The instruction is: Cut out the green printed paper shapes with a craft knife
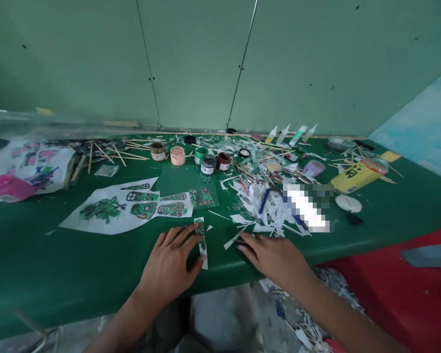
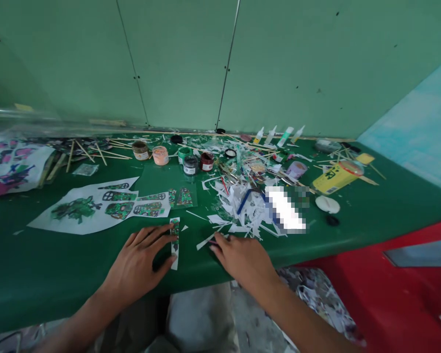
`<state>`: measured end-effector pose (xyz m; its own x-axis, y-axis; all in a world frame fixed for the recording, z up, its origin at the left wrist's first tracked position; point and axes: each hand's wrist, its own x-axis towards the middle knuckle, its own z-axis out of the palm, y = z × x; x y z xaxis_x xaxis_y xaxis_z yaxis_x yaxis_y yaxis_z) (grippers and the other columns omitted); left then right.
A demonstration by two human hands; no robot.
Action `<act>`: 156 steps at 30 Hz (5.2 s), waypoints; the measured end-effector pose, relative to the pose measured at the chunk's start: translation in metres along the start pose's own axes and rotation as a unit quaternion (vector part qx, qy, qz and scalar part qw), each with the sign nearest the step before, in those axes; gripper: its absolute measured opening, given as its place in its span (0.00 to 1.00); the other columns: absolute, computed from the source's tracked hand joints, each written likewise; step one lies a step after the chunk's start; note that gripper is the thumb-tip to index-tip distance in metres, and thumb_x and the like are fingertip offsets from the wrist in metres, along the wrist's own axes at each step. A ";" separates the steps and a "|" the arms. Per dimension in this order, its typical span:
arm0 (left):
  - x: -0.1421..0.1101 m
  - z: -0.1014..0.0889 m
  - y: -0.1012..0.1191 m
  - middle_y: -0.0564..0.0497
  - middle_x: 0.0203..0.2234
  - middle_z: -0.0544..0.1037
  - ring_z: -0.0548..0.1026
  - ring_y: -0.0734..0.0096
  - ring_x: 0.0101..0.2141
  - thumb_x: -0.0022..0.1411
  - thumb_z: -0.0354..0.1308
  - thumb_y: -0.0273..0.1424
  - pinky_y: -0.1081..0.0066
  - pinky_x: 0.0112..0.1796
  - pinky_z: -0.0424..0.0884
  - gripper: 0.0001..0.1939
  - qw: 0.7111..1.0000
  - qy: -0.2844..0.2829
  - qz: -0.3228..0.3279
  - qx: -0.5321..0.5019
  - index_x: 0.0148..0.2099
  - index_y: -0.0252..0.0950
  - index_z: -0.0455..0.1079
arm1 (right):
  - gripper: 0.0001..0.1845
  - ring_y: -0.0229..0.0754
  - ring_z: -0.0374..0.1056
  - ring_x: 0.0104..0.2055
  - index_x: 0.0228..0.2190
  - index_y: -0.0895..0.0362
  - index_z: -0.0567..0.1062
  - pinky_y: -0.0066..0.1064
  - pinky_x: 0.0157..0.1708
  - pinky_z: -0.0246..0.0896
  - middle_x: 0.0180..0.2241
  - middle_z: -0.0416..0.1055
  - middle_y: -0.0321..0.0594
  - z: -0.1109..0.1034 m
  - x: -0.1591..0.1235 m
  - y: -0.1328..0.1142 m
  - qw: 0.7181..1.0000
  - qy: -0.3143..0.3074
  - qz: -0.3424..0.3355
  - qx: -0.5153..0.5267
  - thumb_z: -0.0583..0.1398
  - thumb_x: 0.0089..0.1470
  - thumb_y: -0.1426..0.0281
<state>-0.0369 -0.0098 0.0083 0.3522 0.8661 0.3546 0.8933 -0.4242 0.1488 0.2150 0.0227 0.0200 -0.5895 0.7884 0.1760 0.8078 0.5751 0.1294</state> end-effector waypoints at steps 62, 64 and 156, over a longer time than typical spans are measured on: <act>-0.012 0.005 0.017 0.50 0.45 0.78 0.74 0.58 0.42 0.67 0.46 0.31 0.54 0.45 0.67 0.15 0.996 0.073 0.022 0.047 0.50 0.43 0.72 | 0.13 0.35 0.52 0.13 0.36 0.56 0.70 0.31 0.17 0.32 0.16 0.66 0.35 -0.014 0.029 -0.021 0.992 -0.091 -0.010 0.087 0.47 0.61 0.68; -0.016 0.010 0.026 0.47 0.44 0.78 0.74 0.58 0.42 0.68 0.45 0.33 0.52 0.47 0.66 0.16 0.995 0.082 0.001 0.058 0.51 0.40 0.71 | 0.14 0.36 0.57 0.14 0.39 0.55 0.70 0.31 0.17 0.34 0.17 0.69 0.35 -0.012 0.026 -0.026 0.989 -0.082 0.024 0.121 0.46 0.62 0.68; -0.015 0.016 0.033 0.44 0.41 0.76 0.73 0.60 0.40 0.65 0.47 0.34 0.60 0.41 0.70 0.18 0.989 0.094 0.022 0.109 0.52 0.34 0.69 | 0.09 0.39 0.68 0.17 0.35 0.52 0.70 0.32 0.18 0.32 0.19 0.74 0.35 -0.007 0.027 -0.055 0.984 -0.100 0.114 0.090 0.50 0.61 0.69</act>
<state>-0.0080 -0.0326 -0.0067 0.3525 0.7752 0.5243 0.9245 -0.3752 -0.0668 0.1547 0.0106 0.0245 -0.3950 0.9185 -0.0173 0.9170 0.3930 -0.0685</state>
